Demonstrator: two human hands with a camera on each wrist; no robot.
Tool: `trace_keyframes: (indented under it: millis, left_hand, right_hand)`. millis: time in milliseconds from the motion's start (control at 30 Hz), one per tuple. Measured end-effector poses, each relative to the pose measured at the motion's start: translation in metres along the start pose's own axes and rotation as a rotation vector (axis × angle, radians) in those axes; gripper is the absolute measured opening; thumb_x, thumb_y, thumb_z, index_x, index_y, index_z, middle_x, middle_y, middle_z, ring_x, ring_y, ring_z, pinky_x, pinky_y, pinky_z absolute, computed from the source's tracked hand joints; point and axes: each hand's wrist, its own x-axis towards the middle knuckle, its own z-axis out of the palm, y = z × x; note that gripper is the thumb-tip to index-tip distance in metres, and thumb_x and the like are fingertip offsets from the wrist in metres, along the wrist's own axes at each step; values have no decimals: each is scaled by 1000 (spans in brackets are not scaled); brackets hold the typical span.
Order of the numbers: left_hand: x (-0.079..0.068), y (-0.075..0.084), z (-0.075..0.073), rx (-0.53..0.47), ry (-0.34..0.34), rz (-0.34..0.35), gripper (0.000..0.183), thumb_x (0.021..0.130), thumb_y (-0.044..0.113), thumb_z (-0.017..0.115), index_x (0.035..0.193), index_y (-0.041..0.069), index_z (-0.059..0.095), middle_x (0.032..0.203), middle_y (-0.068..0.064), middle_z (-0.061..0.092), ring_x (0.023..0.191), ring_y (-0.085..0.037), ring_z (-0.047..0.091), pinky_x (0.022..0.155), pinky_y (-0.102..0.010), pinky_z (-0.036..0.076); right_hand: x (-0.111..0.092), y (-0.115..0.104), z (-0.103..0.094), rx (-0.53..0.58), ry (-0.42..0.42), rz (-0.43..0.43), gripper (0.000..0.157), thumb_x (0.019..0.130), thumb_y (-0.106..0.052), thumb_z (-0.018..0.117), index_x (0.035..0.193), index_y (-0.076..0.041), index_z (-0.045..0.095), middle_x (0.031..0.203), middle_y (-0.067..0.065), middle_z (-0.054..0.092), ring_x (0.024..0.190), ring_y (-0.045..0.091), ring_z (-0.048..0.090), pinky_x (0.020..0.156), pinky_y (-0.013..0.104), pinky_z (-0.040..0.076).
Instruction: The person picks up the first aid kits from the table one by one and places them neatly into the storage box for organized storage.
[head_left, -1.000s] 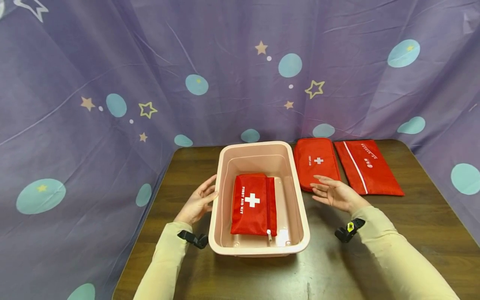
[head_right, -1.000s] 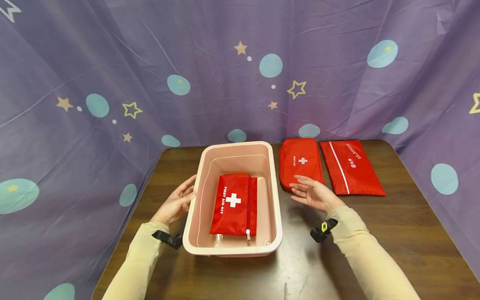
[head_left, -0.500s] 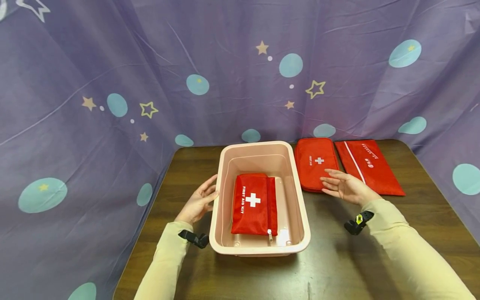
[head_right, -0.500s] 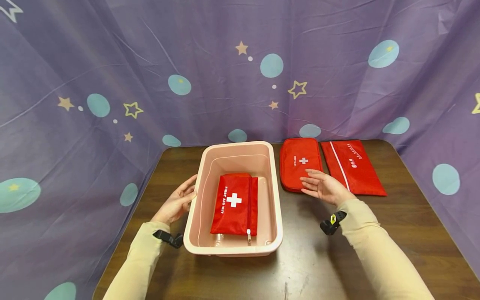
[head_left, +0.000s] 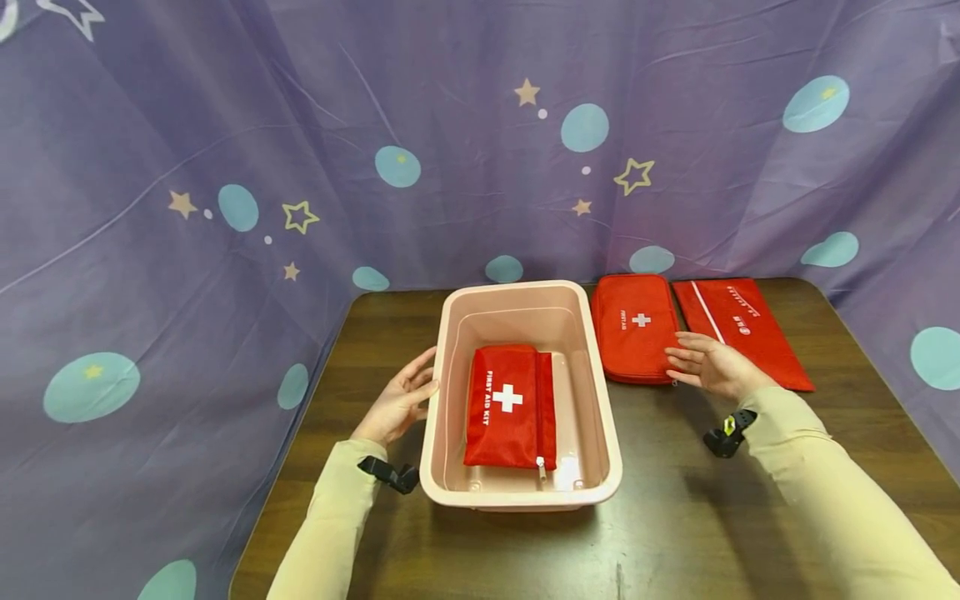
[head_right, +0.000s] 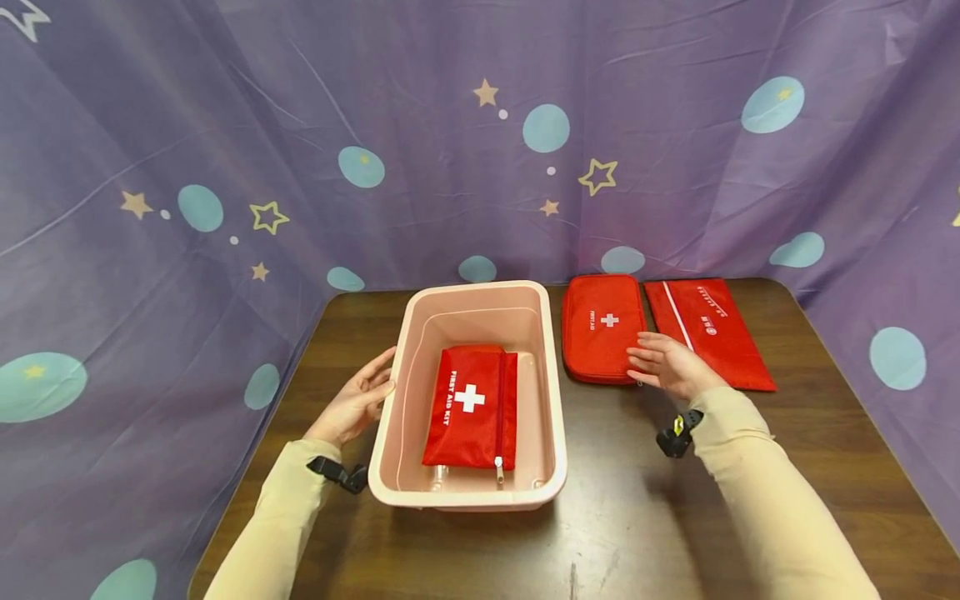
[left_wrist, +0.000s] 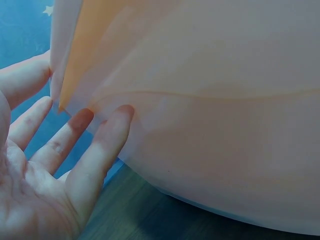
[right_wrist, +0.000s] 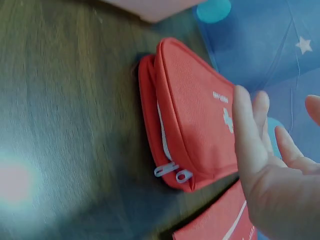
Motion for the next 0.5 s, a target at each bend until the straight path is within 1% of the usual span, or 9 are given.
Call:
trace_keyframes:
  millis: [33,100,167,200,267,333,367,433,500]
  left_hand:
    - [0,0,0,2,0,1,65,96,3,50,152,14,19,121,4,52,102,-13,58,76,-36,53]
    - [0,1,1,7,-1,2,65,96,3,50,152,14,19,121,3,52,102,-13,58,76,-36,53]
    - [1,1,1,12,-5,4,65,96,3,49,152,14,18,122,3,52,102,-13,58,76,-36,53]
    - [1,1,1,13,-6,5,64,96,2,49,152,14,18,122,3,52,101,-13,59,76,-36,53]
    - [0,1,1,15,-7,5,64,97,1,48,152,13,18,122,3,52,101,-13,59,75,-36,54]
    - [0,1,1,16,-11,7,64,97,1,48,152,13,17,122,2,52,101,-13,59,75,-36,54]
    - [0,1,1,16,-11,7,64,97,1,47,152,13,17,122,2,52,100,-12,59,75,-36,54]
    - [0,1,0,14,-14,8,65,97,1,48,152,13,17,122,2,52,101,-12,59,75,-36,54]
    - [-1,1,0,16,-16,9,65,96,2,49,152,13,17,123,2,51,101,-13,59,75,-36,54]
  right_hand:
    - [1,0,-1,-28,18,-2,16,105,-21,29,118,-17,37,97,-10,61,91,5,60,83,29,53]
    - [2,-1,-3,-76,62,1,28,104,-23,31,130,-12,30,101,-9,58,90,4,60,83,30,53]
    - [4,-2,-5,-140,92,3,43,104,-22,31,142,-5,19,115,2,52,91,3,58,85,31,52]
    - [4,-3,-5,-182,103,6,49,104,-21,31,145,-2,12,124,9,47,91,2,58,85,31,52]
    - [5,-3,-5,-247,118,17,57,104,-19,31,147,3,1,139,23,29,93,2,56,86,32,52]
    - [6,-3,-6,-307,121,24,60,103,-17,30,147,4,-5,148,29,10,97,3,54,87,32,51]
    - [6,-3,-6,-327,126,28,61,103,-17,30,147,5,-6,150,30,4,101,6,52,87,32,51]
    - [7,-3,-7,-335,136,34,62,102,-18,29,147,4,-7,152,30,-1,113,17,48,88,33,51]
    - [8,-3,-7,-325,150,37,63,102,-18,29,148,3,-8,154,29,-5,126,30,36,89,33,51]
